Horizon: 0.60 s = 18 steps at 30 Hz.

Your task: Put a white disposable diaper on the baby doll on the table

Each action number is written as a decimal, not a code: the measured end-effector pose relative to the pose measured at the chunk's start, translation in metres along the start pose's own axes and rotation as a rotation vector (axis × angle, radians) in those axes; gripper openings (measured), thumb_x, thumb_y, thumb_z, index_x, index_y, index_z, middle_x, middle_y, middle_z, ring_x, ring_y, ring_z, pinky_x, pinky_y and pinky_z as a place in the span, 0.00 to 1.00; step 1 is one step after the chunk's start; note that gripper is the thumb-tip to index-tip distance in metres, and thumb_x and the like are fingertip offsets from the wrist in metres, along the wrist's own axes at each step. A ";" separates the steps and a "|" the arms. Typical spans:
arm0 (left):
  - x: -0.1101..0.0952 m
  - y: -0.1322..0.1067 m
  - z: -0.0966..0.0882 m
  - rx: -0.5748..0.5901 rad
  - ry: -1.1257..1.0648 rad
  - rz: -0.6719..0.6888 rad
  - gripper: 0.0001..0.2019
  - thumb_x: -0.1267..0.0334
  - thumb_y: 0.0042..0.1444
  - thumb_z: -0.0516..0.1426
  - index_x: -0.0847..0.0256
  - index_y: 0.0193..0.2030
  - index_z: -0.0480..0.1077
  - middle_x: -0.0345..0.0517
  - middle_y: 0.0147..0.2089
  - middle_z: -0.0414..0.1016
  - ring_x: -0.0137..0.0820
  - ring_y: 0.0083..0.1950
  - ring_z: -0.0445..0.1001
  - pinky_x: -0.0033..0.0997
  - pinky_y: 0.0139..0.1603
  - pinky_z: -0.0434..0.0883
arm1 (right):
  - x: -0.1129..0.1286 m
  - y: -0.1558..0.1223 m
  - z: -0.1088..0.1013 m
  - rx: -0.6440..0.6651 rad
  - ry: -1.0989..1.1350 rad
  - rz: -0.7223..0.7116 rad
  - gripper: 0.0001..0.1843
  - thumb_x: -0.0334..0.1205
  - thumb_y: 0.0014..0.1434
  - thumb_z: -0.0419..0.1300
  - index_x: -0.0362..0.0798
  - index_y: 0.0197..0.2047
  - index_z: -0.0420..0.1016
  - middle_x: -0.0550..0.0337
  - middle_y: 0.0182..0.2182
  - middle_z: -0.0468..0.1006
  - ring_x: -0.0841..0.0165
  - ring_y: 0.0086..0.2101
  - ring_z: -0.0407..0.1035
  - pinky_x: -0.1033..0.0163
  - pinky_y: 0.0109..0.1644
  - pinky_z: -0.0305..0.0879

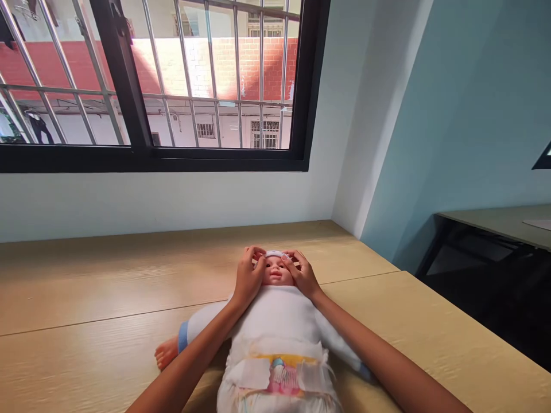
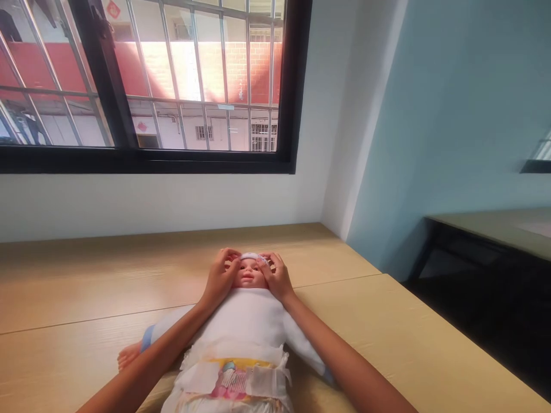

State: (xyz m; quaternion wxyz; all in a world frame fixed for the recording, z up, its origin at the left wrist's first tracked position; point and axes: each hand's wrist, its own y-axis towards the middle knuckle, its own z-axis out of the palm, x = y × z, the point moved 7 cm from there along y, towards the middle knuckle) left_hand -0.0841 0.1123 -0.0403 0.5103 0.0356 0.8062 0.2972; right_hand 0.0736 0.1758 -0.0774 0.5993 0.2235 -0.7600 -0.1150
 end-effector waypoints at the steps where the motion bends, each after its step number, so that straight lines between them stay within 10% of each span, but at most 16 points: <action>1: 0.003 0.000 0.000 -0.005 -0.007 -0.018 0.07 0.65 0.56 0.48 0.59 0.33 0.66 0.46 0.39 0.70 0.34 0.41 0.72 0.32 0.41 0.69 | -0.001 0.001 0.001 0.004 0.003 -0.005 0.19 0.55 0.56 0.55 0.49 0.41 0.72 0.53 0.42 0.73 0.62 0.39 0.68 0.59 0.43 0.66; 18: 0.019 0.042 0.005 0.109 -0.069 -0.114 0.06 0.66 0.49 0.47 0.59 0.24 0.61 0.36 0.23 0.61 0.27 0.26 0.60 0.25 0.26 0.58 | 0.012 0.004 -0.002 0.023 -0.068 -0.094 0.14 0.49 0.59 0.55 0.51 0.41 0.75 0.55 0.39 0.72 0.63 0.40 0.69 0.58 0.46 0.65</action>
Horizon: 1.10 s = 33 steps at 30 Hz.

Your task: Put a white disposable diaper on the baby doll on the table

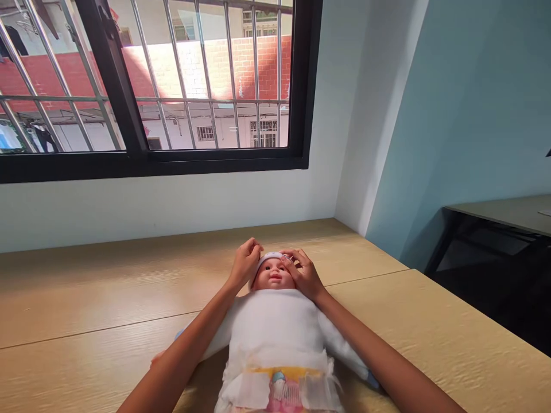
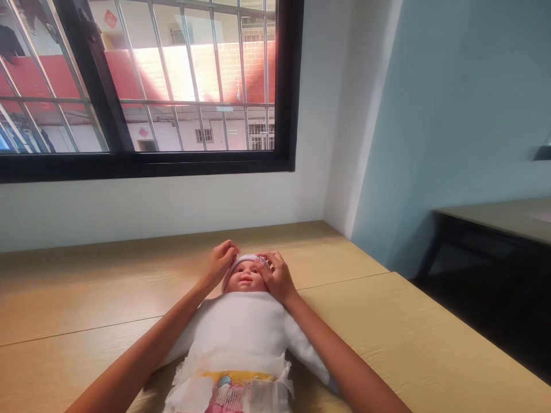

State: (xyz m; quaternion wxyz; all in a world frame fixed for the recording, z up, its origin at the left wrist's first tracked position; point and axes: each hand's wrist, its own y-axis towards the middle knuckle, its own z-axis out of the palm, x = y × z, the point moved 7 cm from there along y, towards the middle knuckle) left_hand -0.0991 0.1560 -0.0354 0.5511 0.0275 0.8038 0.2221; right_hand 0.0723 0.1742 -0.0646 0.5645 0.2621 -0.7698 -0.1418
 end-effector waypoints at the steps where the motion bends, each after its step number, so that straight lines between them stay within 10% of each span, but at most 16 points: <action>1: -0.001 -0.001 0.000 0.000 -0.011 0.009 0.06 0.65 0.50 0.47 0.59 0.24 0.62 0.36 0.23 0.62 0.27 0.26 0.61 0.25 0.26 0.59 | 0.001 0.000 -0.001 -0.001 -0.009 -0.009 0.13 0.49 0.59 0.55 0.52 0.41 0.76 0.55 0.38 0.72 0.63 0.39 0.69 0.58 0.46 0.65; 33: 0.011 -0.016 -0.001 0.029 -0.140 0.050 0.05 0.61 0.50 0.55 0.59 0.31 0.68 0.43 0.35 0.73 0.31 0.37 0.73 0.27 0.36 0.69 | 0.008 0.015 0.006 -0.012 -0.160 -0.179 0.05 0.41 0.55 0.54 0.49 0.34 0.68 0.56 0.35 0.70 0.65 0.33 0.65 0.60 0.39 0.64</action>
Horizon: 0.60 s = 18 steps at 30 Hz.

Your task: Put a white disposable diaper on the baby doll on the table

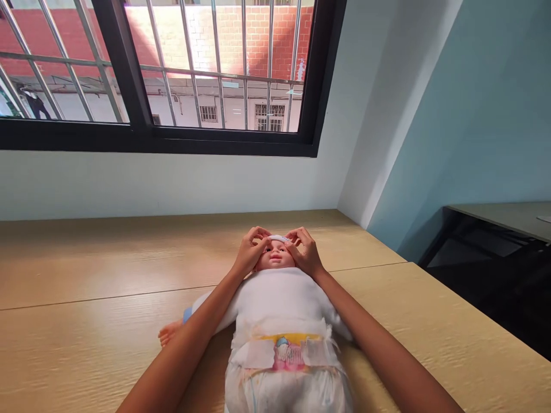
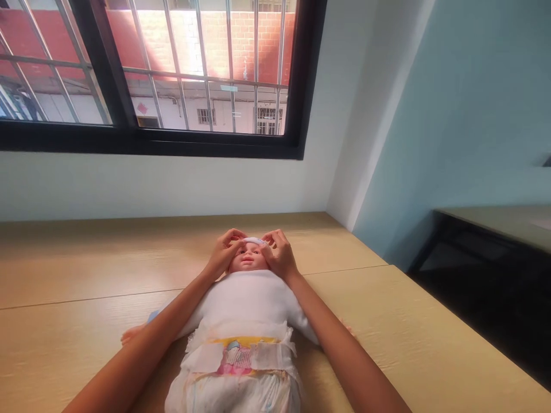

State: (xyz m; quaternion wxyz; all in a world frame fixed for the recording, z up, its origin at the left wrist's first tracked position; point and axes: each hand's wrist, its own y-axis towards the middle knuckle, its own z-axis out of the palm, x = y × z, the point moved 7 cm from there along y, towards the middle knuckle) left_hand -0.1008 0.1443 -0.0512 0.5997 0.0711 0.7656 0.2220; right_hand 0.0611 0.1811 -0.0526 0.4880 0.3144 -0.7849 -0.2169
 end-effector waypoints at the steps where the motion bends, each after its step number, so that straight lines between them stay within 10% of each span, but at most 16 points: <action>1: 0.000 0.001 0.000 0.005 0.003 0.001 0.05 0.61 0.50 0.55 0.59 0.30 0.69 0.43 0.35 0.74 0.31 0.37 0.73 0.27 0.36 0.69 | 0.001 -0.001 -0.001 -0.005 -0.004 -0.003 0.05 0.41 0.55 0.54 0.49 0.34 0.68 0.56 0.35 0.70 0.65 0.33 0.65 0.60 0.39 0.64; 18: 0.002 0.004 -0.001 0.030 0.074 0.064 0.08 0.57 0.51 0.58 0.59 0.31 0.70 0.42 0.37 0.74 0.32 0.40 0.72 0.28 0.38 0.68 | 0.013 -0.006 -0.010 -0.044 -0.009 -0.084 0.05 0.41 0.55 0.59 0.49 0.33 0.69 0.58 0.31 0.71 0.67 0.31 0.67 0.63 0.33 0.64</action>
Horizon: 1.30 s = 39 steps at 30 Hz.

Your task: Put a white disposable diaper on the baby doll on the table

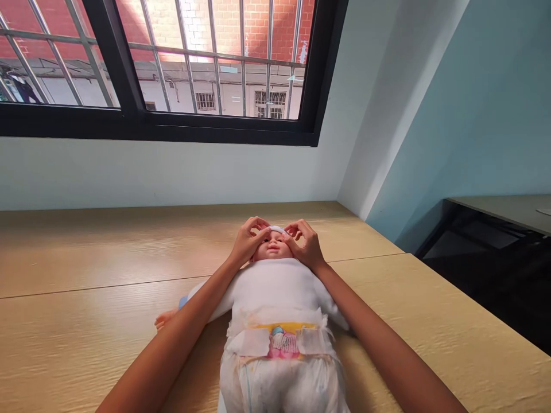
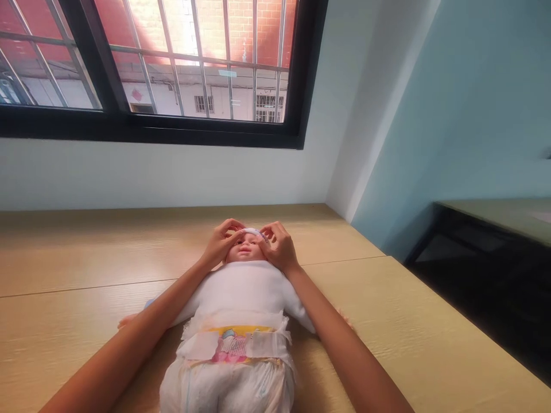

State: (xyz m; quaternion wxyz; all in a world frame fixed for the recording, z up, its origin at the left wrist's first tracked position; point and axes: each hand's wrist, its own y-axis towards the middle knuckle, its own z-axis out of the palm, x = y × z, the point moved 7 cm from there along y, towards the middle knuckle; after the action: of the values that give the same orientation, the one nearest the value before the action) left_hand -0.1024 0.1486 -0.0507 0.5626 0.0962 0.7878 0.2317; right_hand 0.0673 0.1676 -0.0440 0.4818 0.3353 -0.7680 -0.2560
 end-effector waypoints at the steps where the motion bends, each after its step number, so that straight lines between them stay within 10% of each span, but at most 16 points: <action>1: 0.000 0.000 0.000 -0.002 -0.001 0.002 0.08 0.57 0.51 0.58 0.59 0.31 0.69 0.42 0.37 0.73 0.32 0.39 0.72 0.28 0.38 0.68 | 0.000 0.000 0.000 0.000 0.001 -0.003 0.05 0.41 0.55 0.59 0.49 0.33 0.69 0.58 0.31 0.71 0.67 0.31 0.67 0.63 0.33 0.64; 29: -0.007 -0.002 -0.004 -0.046 0.108 0.047 0.09 0.56 0.52 0.57 0.59 0.33 0.71 0.45 0.37 0.76 0.32 0.35 0.73 0.30 0.33 0.67 | -0.012 -0.002 0.000 0.009 -0.044 0.087 0.08 0.44 0.58 0.57 0.49 0.34 0.72 0.58 0.31 0.76 0.66 0.30 0.68 0.61 0.35 0.65; 39: -0.030 0.008 -0.007 0.149 0.321 0.145 0.08 0.64 0.53 0.55 0.57 0.31 0.76 0.45 0.34 0.78 0.35 0.37 0.72 0.32 0.38 0.67 | -0.009 -0.001 0.002 0.030 0.018 0.078 0.10 0.45 0.59 0.57 0.48 0.38 0.74 0.56 0.36 0.75 0.66 0.33 0.69 0.60 0.38 0.67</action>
State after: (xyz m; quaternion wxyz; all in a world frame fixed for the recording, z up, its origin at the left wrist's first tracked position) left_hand -0.0996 0.1419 -0.0198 0.4030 0.1559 0.8734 0.2249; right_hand 0.0684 0.1738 -0.0508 0.4929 0.3148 -0.7800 -0.2225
